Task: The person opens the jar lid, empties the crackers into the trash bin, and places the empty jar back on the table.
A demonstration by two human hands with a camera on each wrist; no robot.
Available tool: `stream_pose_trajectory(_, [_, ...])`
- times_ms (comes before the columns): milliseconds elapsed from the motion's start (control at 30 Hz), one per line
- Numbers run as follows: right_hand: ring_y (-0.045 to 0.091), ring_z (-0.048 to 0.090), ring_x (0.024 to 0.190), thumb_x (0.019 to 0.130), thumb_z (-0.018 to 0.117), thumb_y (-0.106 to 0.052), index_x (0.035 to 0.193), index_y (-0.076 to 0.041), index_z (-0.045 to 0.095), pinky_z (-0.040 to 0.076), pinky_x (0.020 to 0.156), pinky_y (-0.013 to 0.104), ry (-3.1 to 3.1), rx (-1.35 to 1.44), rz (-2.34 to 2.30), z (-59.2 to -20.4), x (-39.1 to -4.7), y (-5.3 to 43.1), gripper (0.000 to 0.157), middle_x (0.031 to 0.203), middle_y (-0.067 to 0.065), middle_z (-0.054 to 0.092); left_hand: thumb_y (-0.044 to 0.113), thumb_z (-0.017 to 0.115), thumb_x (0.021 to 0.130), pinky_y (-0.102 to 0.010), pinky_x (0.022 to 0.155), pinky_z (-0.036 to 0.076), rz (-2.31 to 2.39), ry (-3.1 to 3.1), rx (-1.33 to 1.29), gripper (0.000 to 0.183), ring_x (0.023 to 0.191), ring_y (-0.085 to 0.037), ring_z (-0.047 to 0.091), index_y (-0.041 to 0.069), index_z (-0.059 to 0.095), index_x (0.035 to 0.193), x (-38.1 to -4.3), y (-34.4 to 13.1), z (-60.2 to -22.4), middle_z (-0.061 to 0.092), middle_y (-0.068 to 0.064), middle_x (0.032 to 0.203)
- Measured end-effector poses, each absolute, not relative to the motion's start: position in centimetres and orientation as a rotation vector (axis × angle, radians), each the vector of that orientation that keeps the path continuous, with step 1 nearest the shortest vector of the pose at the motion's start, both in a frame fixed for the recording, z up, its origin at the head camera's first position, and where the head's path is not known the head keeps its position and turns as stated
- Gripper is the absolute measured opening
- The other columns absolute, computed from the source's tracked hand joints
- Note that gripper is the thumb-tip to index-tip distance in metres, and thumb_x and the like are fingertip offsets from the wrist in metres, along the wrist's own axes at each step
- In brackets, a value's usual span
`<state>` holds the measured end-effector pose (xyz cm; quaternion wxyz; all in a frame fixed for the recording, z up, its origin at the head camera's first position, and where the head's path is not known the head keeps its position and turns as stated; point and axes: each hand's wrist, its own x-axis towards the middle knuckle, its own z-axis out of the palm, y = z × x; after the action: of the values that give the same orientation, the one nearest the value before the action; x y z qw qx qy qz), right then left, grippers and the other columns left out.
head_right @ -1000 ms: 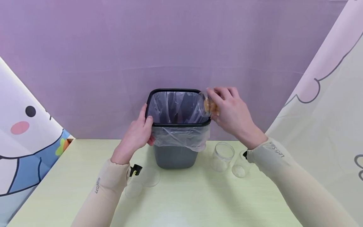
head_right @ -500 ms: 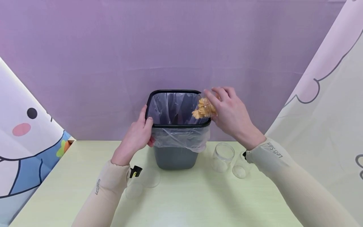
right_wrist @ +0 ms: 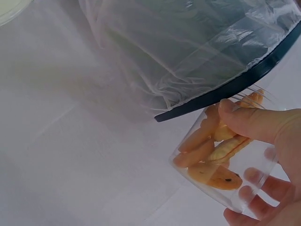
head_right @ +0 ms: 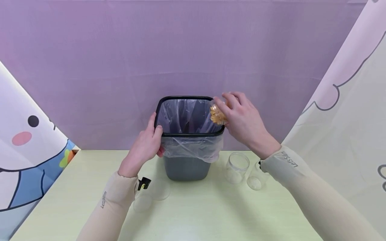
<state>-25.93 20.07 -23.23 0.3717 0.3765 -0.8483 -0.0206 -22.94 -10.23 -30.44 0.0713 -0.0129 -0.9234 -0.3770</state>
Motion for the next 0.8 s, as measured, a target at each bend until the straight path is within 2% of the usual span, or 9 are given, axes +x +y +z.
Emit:
stream_pose_trajectory(267, [0.044,0.048,0.117,0.062,0.085,0.003,0.135,-0.007,0.058,0.048,0.091,0.057,-2.108,0.989,-0.09,-23.36,-26.42,20.01,0.079,0.131,0.022,0.055,0.047,0.02,0.102,-0.043,0.079,0.049,-1.135,-2.771,-0.034,0.068,0.07,-0.023,0.065,0.021,0.0,0.161,-22.89,-10.21,-30.46,0.06,0.005,0.047])
stream_pose_trajectory(433, [0.044,0.048,0.118,0.065,0.083,0.003,0.134,-0.006,0.058,0.045,0.096,0.056,-2.081,1.002,-0.118,-23.31,-26.67,20.04,0.074,0.13,0.024,0.055,0.046,0.02,0.102,-0.043,0.083,0.049,-1.141,-2.768,-0.035,0.068,0.072,-0.024,0.066,0.02,0.0,0.161,-22.92,-10.24,-30.48,0.06,0.004,0.047])
stream_pose_trajectory(800, [0.044,0.047,0.122,0.068,0.077,0.009,0.135,-0.005,0.059,0.041,0.103,0.055,-2.051,1.025,-0.145,-23.22,-26.94,20.11,0.071,0.134,0.025,0.055,0.046,0.021,0.102,-0.043,0.083,0.049,-1.138,-2.763,-0.037,0.068,0.071,-0.025,0.066,0.018,0.001,0.161,-22.99,-10.37,-30.59,0.06,0.004,0.046])
